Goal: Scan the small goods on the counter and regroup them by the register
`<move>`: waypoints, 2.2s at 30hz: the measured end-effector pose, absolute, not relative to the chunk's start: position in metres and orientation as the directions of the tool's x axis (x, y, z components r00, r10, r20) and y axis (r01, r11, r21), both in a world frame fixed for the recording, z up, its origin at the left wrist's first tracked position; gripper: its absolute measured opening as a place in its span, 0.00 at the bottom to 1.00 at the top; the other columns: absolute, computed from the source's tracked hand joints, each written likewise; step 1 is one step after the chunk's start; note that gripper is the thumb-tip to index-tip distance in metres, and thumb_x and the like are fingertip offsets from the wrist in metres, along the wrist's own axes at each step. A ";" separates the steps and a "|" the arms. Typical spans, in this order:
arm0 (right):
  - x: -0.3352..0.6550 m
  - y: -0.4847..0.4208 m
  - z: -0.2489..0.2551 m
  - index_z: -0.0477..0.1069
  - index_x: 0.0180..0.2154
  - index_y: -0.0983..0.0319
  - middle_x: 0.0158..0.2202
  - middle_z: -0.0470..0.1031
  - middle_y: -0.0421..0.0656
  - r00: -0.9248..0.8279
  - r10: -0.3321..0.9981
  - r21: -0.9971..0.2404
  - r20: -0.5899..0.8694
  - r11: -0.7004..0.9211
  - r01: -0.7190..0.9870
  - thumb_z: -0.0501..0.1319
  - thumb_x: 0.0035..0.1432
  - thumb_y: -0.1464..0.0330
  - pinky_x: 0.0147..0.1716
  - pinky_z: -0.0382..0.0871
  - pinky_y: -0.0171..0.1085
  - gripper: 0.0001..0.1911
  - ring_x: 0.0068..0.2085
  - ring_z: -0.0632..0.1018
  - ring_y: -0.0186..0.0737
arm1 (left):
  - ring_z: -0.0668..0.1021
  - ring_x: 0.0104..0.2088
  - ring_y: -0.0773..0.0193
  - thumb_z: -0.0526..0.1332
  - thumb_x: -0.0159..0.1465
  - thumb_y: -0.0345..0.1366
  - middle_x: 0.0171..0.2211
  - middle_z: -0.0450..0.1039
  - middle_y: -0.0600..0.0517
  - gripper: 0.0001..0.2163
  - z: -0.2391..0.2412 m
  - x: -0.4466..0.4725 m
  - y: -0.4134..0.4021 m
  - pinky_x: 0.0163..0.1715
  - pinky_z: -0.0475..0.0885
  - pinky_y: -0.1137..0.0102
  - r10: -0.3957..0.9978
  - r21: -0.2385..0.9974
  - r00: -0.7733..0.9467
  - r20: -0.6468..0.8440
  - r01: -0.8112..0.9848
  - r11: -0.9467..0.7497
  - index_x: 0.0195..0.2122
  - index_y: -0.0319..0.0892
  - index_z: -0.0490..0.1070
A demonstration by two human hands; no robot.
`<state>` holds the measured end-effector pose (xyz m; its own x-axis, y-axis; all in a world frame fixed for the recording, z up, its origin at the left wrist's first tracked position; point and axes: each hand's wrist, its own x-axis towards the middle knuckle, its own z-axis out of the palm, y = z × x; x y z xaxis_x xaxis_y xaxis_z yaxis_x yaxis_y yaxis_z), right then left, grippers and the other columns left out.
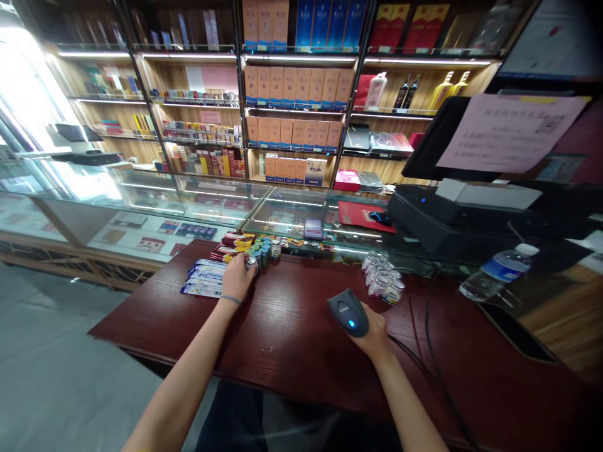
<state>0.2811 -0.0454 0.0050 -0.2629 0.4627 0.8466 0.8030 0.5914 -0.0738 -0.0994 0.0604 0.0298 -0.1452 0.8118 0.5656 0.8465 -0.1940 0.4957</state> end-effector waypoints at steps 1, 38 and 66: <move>0.282 -0.045 0.004 0.66 0.51 0.64 0.36 0.79 0.49 -0.264 0.461 -0.072 0.847 0.592 0.802 0.59 0.56 0.65 0.31 0.78 0.40 0.20 0.33 0.82 0.46 | 0.76 0.46 0.50 0.63 0.60 0.39 0.42 0.74 0.43 0.14 0.033 -0.096 0.057 0.48 0.70 0.57 0.796 0.522 -0.145 0.587 0.820 -0.236 0.46 0.42 0.69; 0.274 -0.059 0.016 0.66 0.50 0.64 0.35 0.79 0.49 -0.388 0.539 -0.056 0.747 0.633 0.772 0.55 0.53 0.69 0.29 0.75 0.40 0.21 0.32 0.81 0.45 | 0.78 0.46 0.62 0.68 0.59 0.40 0.50 0.74 0.48 0.14 0.005 0.002 0.061 0.46 0.76 0.62 0.997 0.749 0.066 -0.037 -0.659 0.072 0.43 0.43 0.68; 0.355 -0.093 0.026 0.68 0.50 0.64 0.36 0.80 0.48 -0.181 0.508 -0.073 0.842 0.440 0.895 0.59 0.56 0.66 0.33 0.79 0.41 0.19 0.36 0.82 0.47 | 0.75 0.47 0.54 0.70 0.52 0.38 0.45 0.74 0.47 0.21 -0.012 0.074 0.035 0.52 0.67 0.60 0.926 0.899 0.151 0.346 0.228 -0.374 0.48 0.43 0.71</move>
